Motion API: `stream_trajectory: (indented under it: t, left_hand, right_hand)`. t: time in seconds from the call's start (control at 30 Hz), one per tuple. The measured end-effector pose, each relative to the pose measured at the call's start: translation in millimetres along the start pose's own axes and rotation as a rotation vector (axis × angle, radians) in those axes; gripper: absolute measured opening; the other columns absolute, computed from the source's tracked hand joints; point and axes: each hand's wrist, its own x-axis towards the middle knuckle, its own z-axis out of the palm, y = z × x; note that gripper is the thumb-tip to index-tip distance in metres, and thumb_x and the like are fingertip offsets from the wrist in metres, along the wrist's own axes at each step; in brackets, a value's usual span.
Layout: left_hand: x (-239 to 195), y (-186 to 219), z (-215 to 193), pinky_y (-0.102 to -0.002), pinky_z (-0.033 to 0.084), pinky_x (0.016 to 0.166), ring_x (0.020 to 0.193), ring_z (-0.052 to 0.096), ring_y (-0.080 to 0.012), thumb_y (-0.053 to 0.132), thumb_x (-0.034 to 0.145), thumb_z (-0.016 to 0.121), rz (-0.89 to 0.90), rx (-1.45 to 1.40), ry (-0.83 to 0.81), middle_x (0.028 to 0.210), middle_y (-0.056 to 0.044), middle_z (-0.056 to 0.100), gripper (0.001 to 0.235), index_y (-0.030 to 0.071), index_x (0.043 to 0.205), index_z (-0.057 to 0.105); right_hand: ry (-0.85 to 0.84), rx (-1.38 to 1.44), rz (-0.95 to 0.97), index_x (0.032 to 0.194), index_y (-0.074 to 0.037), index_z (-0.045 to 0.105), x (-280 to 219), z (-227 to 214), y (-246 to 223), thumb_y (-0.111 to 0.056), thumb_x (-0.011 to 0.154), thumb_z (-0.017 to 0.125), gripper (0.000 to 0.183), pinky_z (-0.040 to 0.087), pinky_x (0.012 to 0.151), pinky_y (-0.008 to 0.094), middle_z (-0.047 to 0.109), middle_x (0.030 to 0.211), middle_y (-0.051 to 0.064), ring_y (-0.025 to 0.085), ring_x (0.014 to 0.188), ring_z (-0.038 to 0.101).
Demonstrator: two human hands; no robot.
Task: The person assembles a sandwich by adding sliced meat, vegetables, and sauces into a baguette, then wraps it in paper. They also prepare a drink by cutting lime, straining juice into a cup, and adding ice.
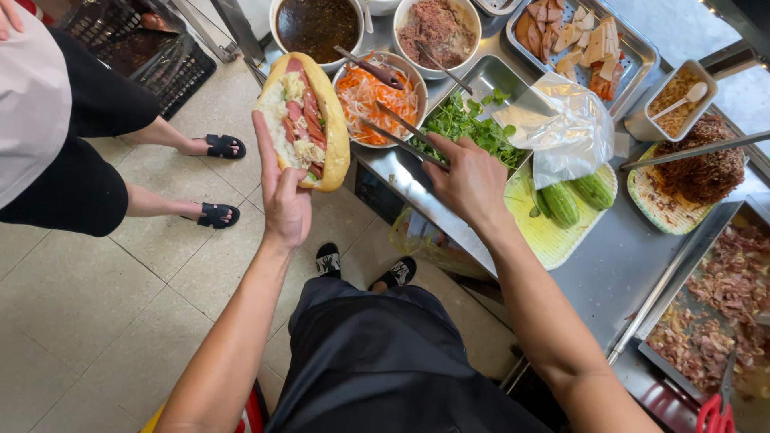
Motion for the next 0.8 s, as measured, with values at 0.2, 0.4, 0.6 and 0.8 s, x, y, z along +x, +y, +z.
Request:
stream_trajectory:
  t: [0.2, 0.4, 0.6, 0.8]
  left_hand:
    - [14.0, -2.5, -29.9, -0.036, 0.023, 0.131, 0.163, 0.021, -0.0268, -0.006, 0.084, 0.041, -0.089, -0.076, -0.037, 0.179, -0.011, 0.006, 0.098, 0.018, 0.170, 0.000]
    - [27.0, -7.8, -49.4, -0.035, 0.021, 0.132, 0.164, 0.020, -0.0260, -0.006, 0.086, 0.039, -0.095, -0.093, -0.115, 0.179, -0.011, 0.007, 0.096, 0.019, 0.171, 0.000]
    - [37.6, -16.6, -63.5, -0.036, 0.021, 0.132, 0.164, 0.019, -0.0264, -0.007, 0.087, 0.038, -0.101, -0.008, -0.140, 0.180, -0.011, 0.003, 0.095, 0.018, 0.170, 0.001]
    - [64.3, -33.2, -52.6, -0.037, 0.017, 0.136, 0.166, 0.017, -0.0286, -0.004, 0.090, 0.038, -0.055, 0.044, -0.205, 0.180, -0.014, 0.005, 0.093, 0.017, 0.170, -0.002]
  right_hand:
    - [0.102, 0.038, 0.086, 0.130, -0.025, 0.074, -5.4, 7.9, -26.5, -0.031, 0.089, 0.077, 0.041, 0.052, 0.069, 0.044, 0.069, 0.084, 0.006, 0.029, 0.075, 0.068]
    - [0.141, 0.034, 0.125, 0.129, -0.020, 0.073, 3.5, 37.4, -43.9, -0.032, 0.086, 0.079, 0.045, 0.051, 0.066, 0.046, 0.067, 0.083, 0.009, 0.032, 0.075, 0.067]
    - [0.219, 0.122, 0.112, 0.133, -0.018, 0.073, -9.1, 38.8, -53.2, -0.024, 0.094, 0.076, 0.039, 0.054, 0.065, 0.038, 0.074, 0.088, 0.009, 0.022, 0.069, 0.069]
    - [0.205, 0.379, 0.338, 0.134, -0.014, 0.071, -40.4, -32.5, -73.1, -0.022, 0.093, 0.077, 0.042, 0.052, 0.054, 0.031, 0.080, 0.095, 0.010, 0.016, 0.062, 0.066]
